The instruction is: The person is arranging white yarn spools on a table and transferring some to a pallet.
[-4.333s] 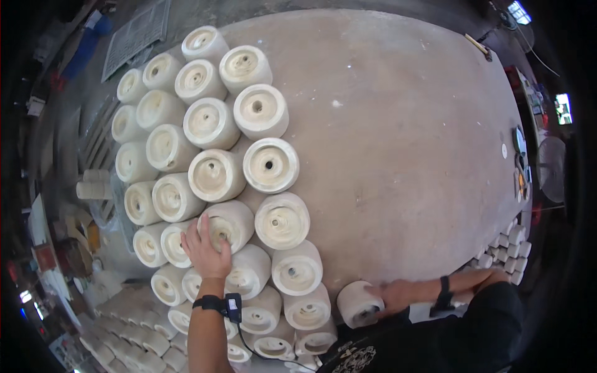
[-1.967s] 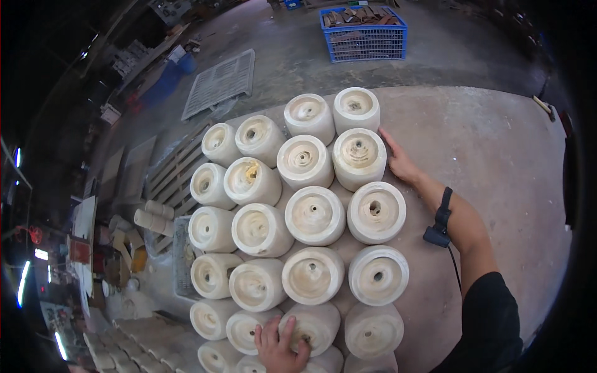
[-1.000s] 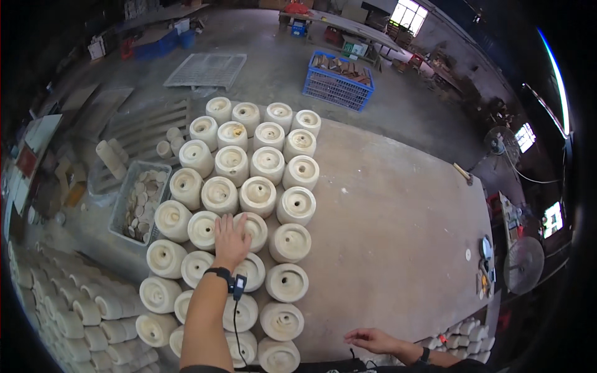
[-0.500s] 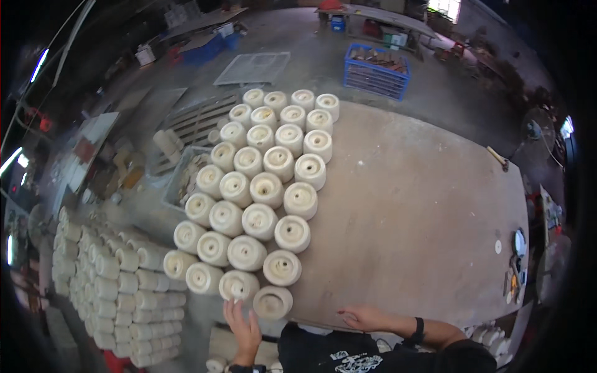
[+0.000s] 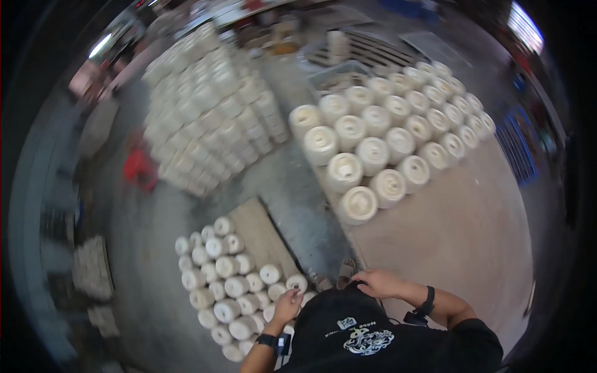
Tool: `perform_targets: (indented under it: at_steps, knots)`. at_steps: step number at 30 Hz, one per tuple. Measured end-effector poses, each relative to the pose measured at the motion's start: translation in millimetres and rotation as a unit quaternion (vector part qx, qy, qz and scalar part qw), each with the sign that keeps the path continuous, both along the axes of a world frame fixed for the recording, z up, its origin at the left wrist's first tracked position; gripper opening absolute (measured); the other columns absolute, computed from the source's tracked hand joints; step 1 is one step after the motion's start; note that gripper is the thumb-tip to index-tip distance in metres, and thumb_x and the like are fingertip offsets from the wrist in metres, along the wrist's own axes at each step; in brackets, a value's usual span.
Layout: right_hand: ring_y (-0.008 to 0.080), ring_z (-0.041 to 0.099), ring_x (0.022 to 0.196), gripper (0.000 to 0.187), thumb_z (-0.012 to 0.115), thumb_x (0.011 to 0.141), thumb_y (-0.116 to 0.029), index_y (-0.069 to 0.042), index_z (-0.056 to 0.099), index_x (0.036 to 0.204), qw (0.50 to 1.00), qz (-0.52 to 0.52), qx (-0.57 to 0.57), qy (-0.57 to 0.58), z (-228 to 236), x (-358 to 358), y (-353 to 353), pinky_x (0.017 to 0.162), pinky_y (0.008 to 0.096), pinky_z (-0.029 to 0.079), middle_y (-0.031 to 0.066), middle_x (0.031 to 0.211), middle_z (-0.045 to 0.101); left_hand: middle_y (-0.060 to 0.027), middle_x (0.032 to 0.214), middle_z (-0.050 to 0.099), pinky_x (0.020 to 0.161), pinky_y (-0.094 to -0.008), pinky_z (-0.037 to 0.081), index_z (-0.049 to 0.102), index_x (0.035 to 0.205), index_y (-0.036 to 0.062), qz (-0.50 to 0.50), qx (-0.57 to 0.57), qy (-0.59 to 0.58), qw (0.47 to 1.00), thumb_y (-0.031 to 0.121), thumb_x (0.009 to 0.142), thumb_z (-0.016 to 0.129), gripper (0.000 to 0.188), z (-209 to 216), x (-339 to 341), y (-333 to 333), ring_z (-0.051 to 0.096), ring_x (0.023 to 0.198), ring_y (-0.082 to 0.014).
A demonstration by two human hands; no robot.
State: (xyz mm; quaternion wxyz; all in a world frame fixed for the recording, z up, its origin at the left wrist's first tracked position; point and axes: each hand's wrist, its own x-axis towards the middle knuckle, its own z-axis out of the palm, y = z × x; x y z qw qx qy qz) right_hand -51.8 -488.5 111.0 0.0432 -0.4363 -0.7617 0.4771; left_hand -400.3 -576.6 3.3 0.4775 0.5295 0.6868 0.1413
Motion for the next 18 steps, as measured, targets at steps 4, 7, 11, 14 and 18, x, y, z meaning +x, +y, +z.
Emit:
perform_targets:
  at_steps: [4,7,11,14,18]
  knots:
    - [0.0403,0.061,0.105,0.033,0.061,0.09,-0.023,-0.006,0.064,0.118,0.991,0.134,0.023,-0.001,-6.4,-44.4,12.8,0.093,0.0474,0.048,0.0215,0.112,0.066,-0.0227,0.112,0.067,0.094,-0.0449,0.049,0.064,0.118,0.0023,0.102,-0.01,0.057,0.993,0.037,0.091,0.059,0.045,-37.1,-16.9,-82.6,0.062,0.108,-0.0399]
    - [0.039,0.061,0.105,0.033,0.062,0.089,-0.022,-0.006,0.064,0.117,0.971,0.237,0.039,-0.004,-6.0,-66.2,19.0,0.092,0.0468,0.049,0.0204,0.11,0.066,-0.0257,0.112,0.066,0.096,-0.0477,0.048,0.063,0.121,0.0021,0.139,-0.127,0.156,0.97,0.038,0.09,0.056,0.048,-76.1,-21.1,-148.3,0.06,0.11,-0.0426]
    - [0.0363,0.061,0.107,0.033,0.063,0.088,-0.022,-0.006,0.065,0.116,0.941,0.329,0.013,-0.077,11.0,-97.2,26.7,0.094,0.0456,0.048,0.0175,0.112,0.067,-0.0275,0.111,0.067,0.096,-0.0474,0.048,0.061,0.12,0.0007,0.285,-0.21,0.063,0.933,0.041,0.089,0.056,0.052,-107.2,-1.2,-231.2,0.062,0.11,-0.0422]
    - [0.0374,0.061,0.107,0.033,0.064,0.087,-0.023,-0.006,0.065,0.116,0.912,0.388,0.022,-0.132,6.9,-110.3,31.6,0.094,0.0457,0.049,0.0181,0.111,0.067,-0.0278,0.112,0.066,0.094,-0.0475,0.049,0.065,0.117,0.0029,0.341,-0.209,0.051,0.915,0.039,0.088,0.055,0.047,-123.8,33.9,-286.4,0.063,0.108,-0.0422]
    - [0.038,0.061,0.107,0.034,0.064,0.087,-0.023,-0.006,0.064,0.117,0.89,0.44,0.025,-0.117,-2.6,-121.0,33.9,0.094,0.0461,0.048,0.0184,0.112,0.067,-0.0266,0.107,0.067,0.089,-0.0488,0.051,0.069,0.104,0.0047,0.386,-0.277,0.025,0.88,0.031,0.087,0.055,0.034,-125.1,78.3,-322.9,0.065,0.103,-0.042]
